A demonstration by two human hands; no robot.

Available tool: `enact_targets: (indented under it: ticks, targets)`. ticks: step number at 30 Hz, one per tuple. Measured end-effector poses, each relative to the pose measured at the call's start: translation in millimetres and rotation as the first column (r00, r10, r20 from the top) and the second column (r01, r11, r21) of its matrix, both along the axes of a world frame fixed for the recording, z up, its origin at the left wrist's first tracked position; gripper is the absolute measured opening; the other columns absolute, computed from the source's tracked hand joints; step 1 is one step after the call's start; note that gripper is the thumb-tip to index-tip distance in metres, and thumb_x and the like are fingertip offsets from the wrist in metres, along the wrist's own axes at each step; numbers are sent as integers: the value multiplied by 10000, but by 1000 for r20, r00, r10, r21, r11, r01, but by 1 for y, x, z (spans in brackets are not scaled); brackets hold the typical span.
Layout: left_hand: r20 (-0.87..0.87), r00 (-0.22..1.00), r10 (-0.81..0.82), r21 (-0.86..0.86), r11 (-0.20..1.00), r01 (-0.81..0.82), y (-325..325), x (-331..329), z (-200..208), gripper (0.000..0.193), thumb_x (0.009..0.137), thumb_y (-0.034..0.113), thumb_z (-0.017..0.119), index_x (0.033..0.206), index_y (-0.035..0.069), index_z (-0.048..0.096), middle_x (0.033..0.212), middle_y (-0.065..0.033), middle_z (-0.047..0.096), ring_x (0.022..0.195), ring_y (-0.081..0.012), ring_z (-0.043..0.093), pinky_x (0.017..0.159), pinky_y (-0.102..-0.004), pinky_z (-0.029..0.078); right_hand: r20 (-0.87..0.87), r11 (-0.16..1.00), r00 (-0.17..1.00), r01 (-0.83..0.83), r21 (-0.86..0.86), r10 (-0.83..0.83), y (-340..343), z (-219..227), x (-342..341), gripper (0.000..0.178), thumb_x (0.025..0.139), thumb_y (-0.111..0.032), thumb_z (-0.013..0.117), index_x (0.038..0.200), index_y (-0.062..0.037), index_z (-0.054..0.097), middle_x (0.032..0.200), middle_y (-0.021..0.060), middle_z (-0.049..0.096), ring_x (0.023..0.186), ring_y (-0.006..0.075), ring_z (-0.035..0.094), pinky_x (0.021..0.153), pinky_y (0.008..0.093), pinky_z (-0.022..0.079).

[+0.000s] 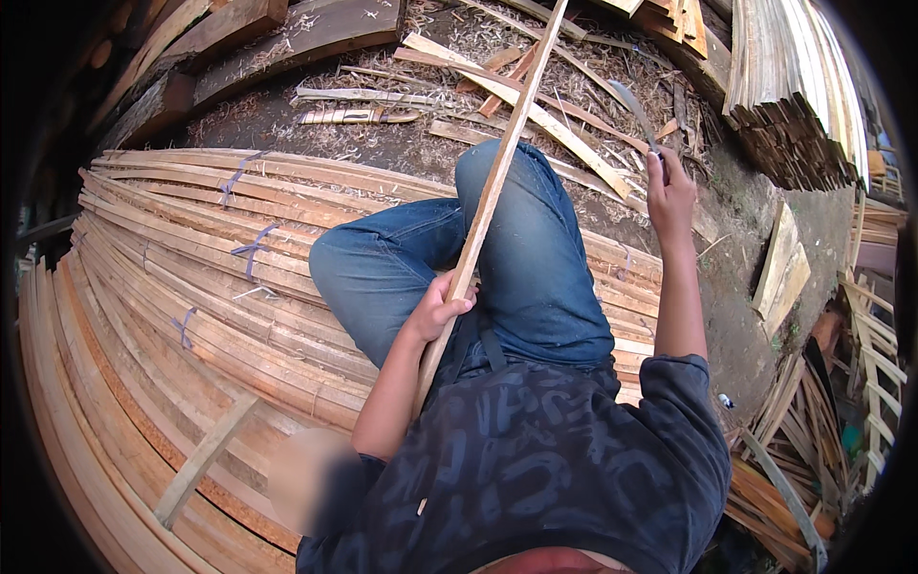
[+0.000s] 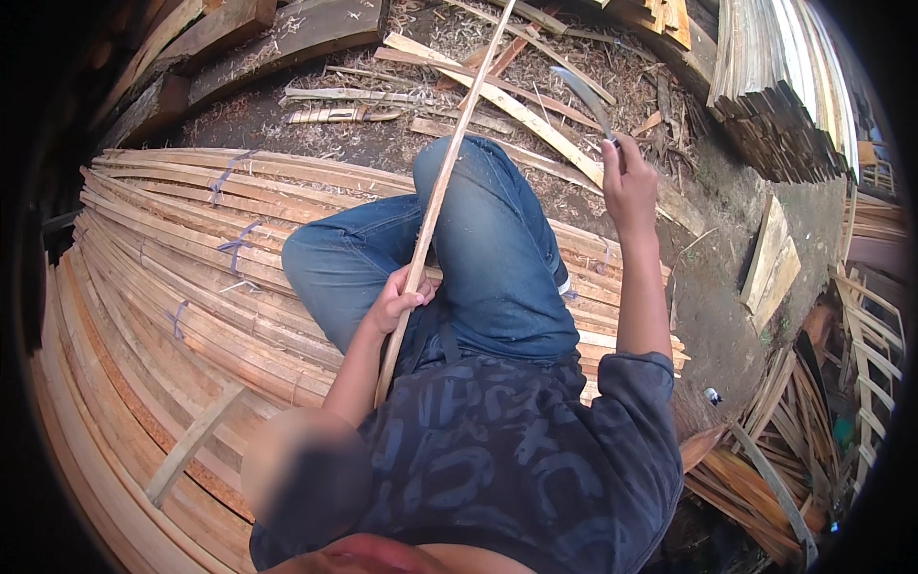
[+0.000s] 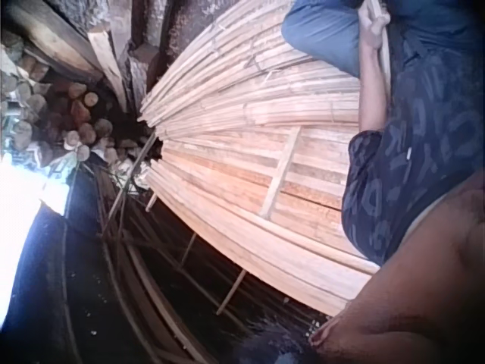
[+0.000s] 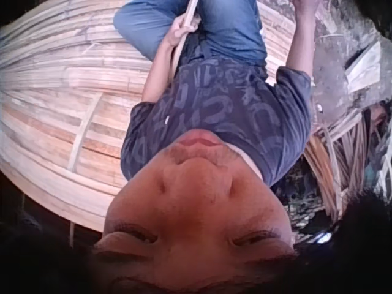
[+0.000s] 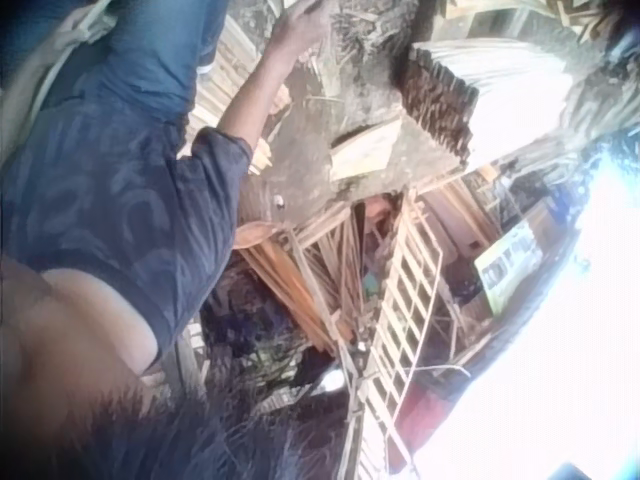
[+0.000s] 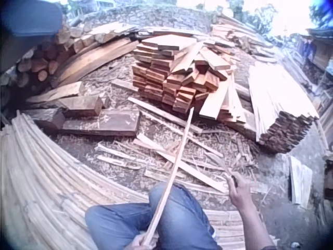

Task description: The person sits on the ground and uses a curved knife to shave thin strips from a long wooden stick. They hold the stick between their legs and repeatedly scrape the blade along its length to remove the outer layer.

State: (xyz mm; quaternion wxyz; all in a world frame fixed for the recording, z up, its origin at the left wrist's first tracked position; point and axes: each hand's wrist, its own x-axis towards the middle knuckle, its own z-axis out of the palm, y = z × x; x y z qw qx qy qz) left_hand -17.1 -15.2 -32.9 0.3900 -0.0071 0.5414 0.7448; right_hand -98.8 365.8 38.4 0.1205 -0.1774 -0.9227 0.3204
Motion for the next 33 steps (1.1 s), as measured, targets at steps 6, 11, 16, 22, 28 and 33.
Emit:
enact_targets:
  ticks: [6,11,16,22,28,33]
  targets:
    - [2,997,-72,132,989,71,5,-6,12,330,723,301,679,817,126,416,657,42,394,635,-102,411,884,-310,387,-89,891,887,-452,40,454,-91,1,30,193,889,-283,651,967,-108,631,759,121,650,678,326,650,575,426,510]
    - [26,997,-68,119,991,64,1,-4,14,358,724,319,682,794,145,378,650,40,389,628,-99,401,907,-322,376,-90,860,863,-476,186,497,-93,-15,14,215,889,-356,638,945,-148,633,689,82,601,598,294,633,510,405,498]
    - [7,999,-46,56,997,46,3,-3,11,328,718,296,672,837,115,426,677,38,394,633,-98,402,895,-306,394,-59,822,851,-484,301,522,-80,-10,-4,218,883,-372,642,927,-159,631,677,69,595,589,285,631,503,394,491]
    - [-34,998,-55,-11,998,55,6,2,17,352,693,276,665,911,76,475,696,40,388,647,-102,408,874,-295,408,-65,942,972,-201,269,225,-38,-21,-42,246,918,-371,605,988,-138,643,708,117,648,628,309,651,542,418,490]
    - [-22,998,-65,19,998,66,8,1,16,404,688,377,676,779,144,359,610,53,348,612,-105,385,916,-335,374,-49,985,999,1,171,8,6,-33,-39,269,947,-335,576,1004,-75,611,699,160,639,676,376,642,588,445,477]
    - [-29,995,-96,42,994,97,9,-2,15,393,688,372,662,783,139,361,608,44,346,620,-117,391,909,-348,376,-55,983,981,-184,22,185,-64,-23,14,298,854,-322,707,870,-44,601,603,130,592,571,326,624,530,417,468]
